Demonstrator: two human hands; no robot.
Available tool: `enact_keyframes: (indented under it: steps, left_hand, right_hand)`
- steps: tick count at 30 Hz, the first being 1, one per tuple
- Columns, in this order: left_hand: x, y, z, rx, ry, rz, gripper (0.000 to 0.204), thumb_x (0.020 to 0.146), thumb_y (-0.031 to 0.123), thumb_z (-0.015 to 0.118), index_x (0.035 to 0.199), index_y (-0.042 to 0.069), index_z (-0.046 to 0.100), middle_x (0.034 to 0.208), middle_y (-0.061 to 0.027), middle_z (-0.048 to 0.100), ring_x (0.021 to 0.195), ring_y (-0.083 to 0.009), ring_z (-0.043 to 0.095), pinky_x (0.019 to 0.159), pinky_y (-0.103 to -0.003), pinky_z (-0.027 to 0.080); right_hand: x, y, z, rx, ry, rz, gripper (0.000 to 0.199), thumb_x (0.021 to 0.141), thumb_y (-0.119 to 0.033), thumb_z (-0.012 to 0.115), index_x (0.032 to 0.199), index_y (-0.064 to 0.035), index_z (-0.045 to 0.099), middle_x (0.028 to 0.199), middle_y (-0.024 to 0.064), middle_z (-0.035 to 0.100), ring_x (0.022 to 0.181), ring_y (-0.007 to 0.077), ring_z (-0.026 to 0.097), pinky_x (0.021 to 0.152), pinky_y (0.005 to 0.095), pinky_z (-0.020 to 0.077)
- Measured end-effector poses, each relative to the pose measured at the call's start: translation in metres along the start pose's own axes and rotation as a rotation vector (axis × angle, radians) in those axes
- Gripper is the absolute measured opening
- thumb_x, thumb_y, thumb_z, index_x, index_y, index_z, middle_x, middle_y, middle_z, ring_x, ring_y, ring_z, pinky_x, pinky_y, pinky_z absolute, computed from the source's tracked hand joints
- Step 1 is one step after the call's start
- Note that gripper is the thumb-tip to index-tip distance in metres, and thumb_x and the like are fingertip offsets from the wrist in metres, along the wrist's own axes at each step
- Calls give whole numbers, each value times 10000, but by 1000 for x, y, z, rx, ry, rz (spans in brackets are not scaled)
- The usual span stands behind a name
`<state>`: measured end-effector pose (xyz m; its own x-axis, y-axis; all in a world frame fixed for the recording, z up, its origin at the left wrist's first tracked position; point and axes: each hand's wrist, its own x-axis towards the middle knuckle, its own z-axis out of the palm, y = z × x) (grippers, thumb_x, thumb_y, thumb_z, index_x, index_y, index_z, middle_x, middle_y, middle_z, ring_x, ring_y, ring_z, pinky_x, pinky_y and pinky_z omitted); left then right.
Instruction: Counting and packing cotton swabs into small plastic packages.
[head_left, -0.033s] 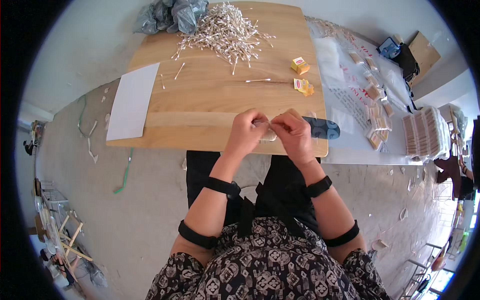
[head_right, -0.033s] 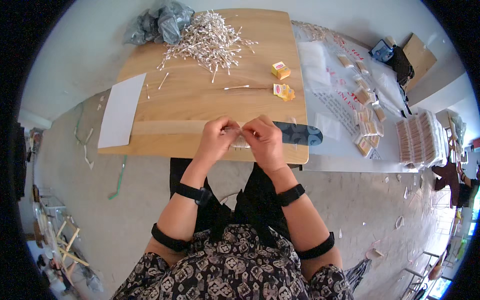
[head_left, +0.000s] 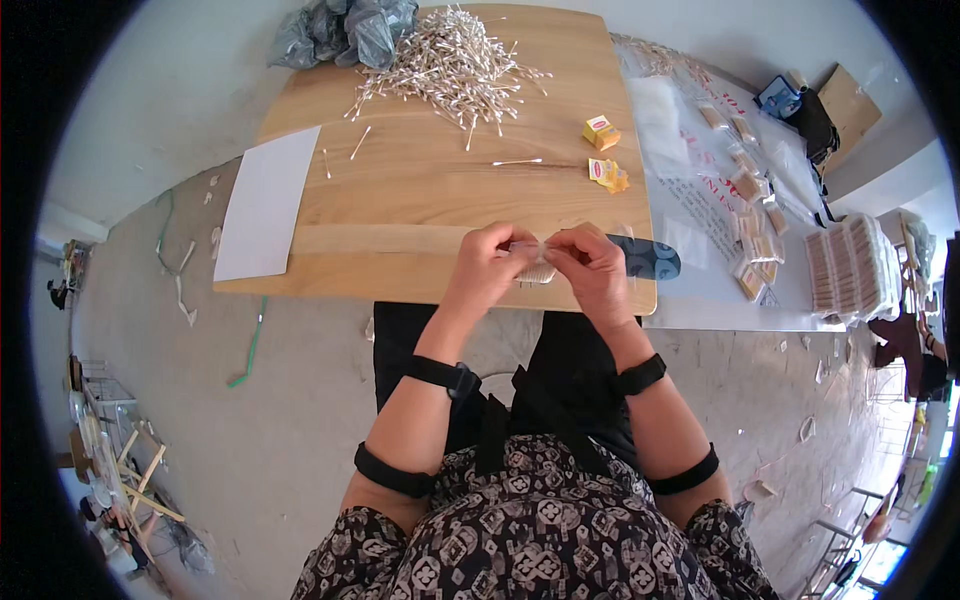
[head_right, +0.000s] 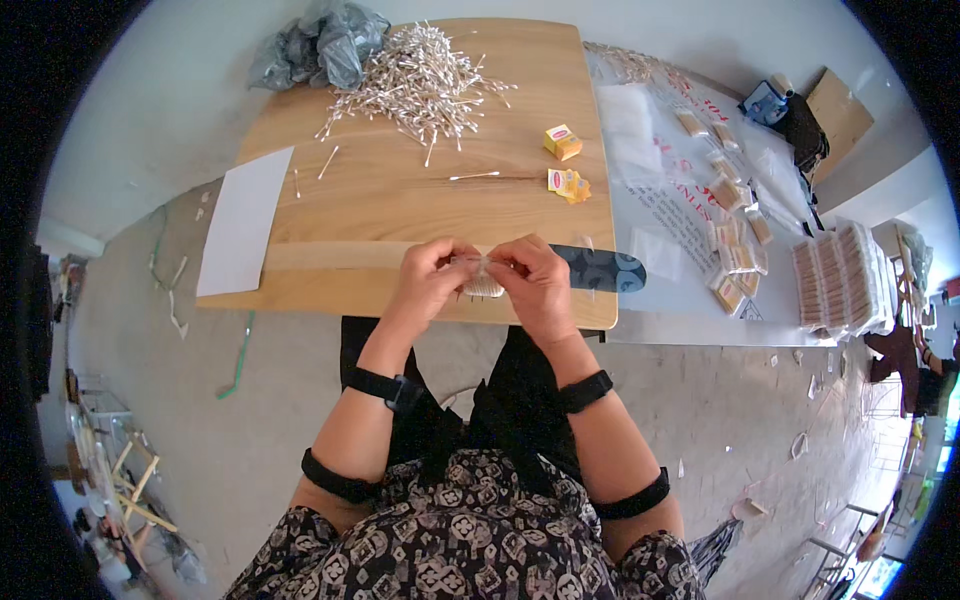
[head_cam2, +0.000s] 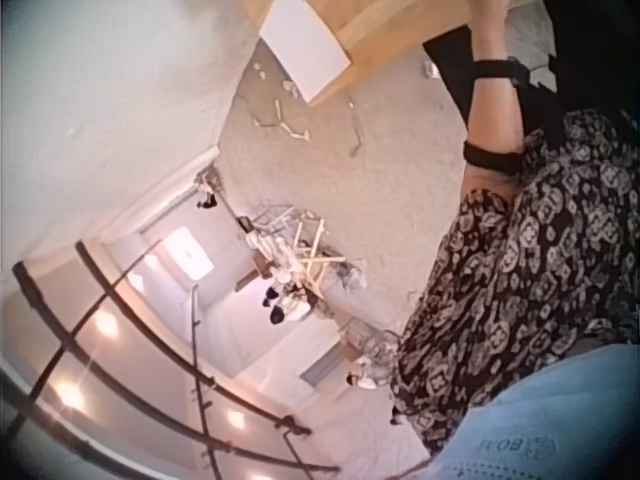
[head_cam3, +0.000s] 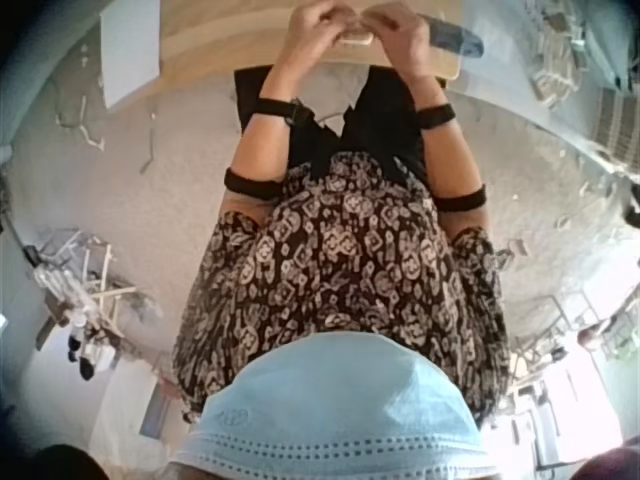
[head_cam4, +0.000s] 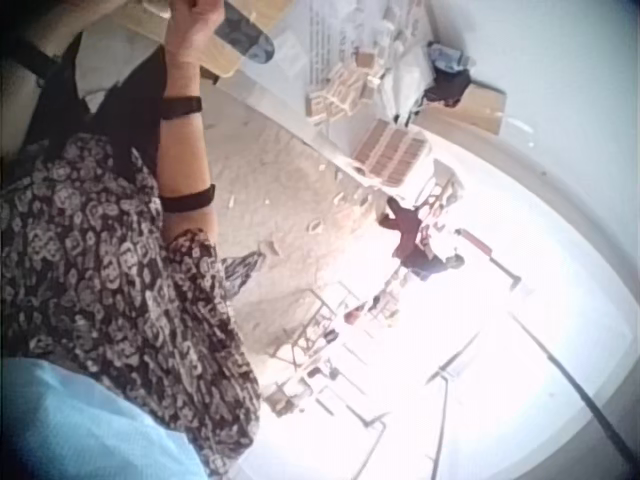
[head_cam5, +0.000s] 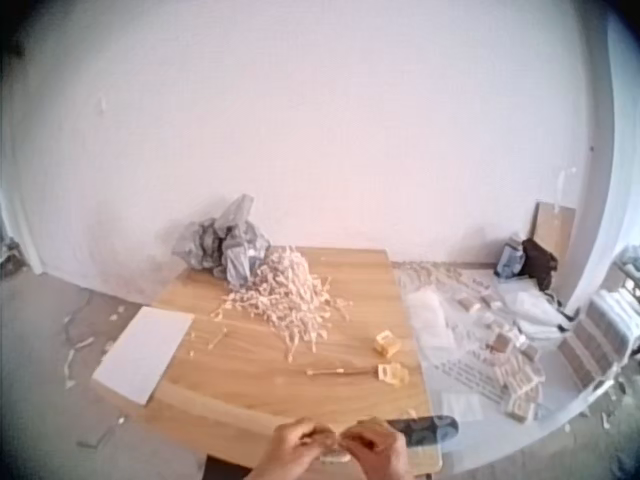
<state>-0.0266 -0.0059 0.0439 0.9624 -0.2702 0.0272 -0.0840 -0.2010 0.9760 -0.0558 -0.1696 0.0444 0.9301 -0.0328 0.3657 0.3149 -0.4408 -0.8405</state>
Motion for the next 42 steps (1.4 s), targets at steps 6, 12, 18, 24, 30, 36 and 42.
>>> enact_keyframes:
  steps: [6,12,18,24,30,36,42]
  left_hand:
    - [-13,-12,-3,-315,46,25,107,844,-24,667,949,-33,685,892,-68,667,785,-120,614,722,-268,508]
    - [-4,1,1,17,289,477,65,838,-43,667,894,-16,684,908,-76,676,799,-172,637,748,-277,510]
    - [-1,-13,0,76,225,296,26,821,-3,666,844,-14,667,730,-62,643,657,-164,607,579,-275,462]
    - [-2,-3,3,-308,95,-155,50,830,15,663,839,-12,704,764,-16,666,642,-80,585,572,-230,467]
    - [0,-13,0,-523,133,-196,109,812,-6,616,873,-45,698,805,-86,676,706,-139,635,607,-274,533]
    - [-4,-20,-5,-741,84,-195,143,842,-24,601,951,-59,686,882,-127,683,744,-184,659,669,-326,586]
    - [-7,-20,-6,-418,112,-29,111,892,-22,633,993,-34,677,886,-88,685,769,-146,655,719,-292,571]
  right_hand:
    - [-4,4,0,197,-9,17,166,740,22,746,898,-8,705,786,71,574,694,206,555,642,290,458]
    - [8,-19,-1,-93,152,-243,96,742,5,733,814,-3,671,780,104,573,722,263,586,639,328,467]
    - [1,-3,4,-86,82,-90,72,749,-2,725,789,-7,666,760,105,577,662,246,572,606,331,466]
    - [1,-2,8,181,18,122,66,761,-22,731,821,-18,702,764,67,597,654,142,559,586,280,447]
    - [3,14,9,175,6,118,59,791,-9,701,848,-16,716,786,60,616,663,129,554,590,271,437]
    - [-2,18,7,364,6,189,79,810,-26,720,884,1,720,785,34,604,699,92,537,625,251,433]
    - [-5,14,7,344,17,201,95,817,-33,731,904,-3,707,801,24,589,705,85,520,634,241,428]
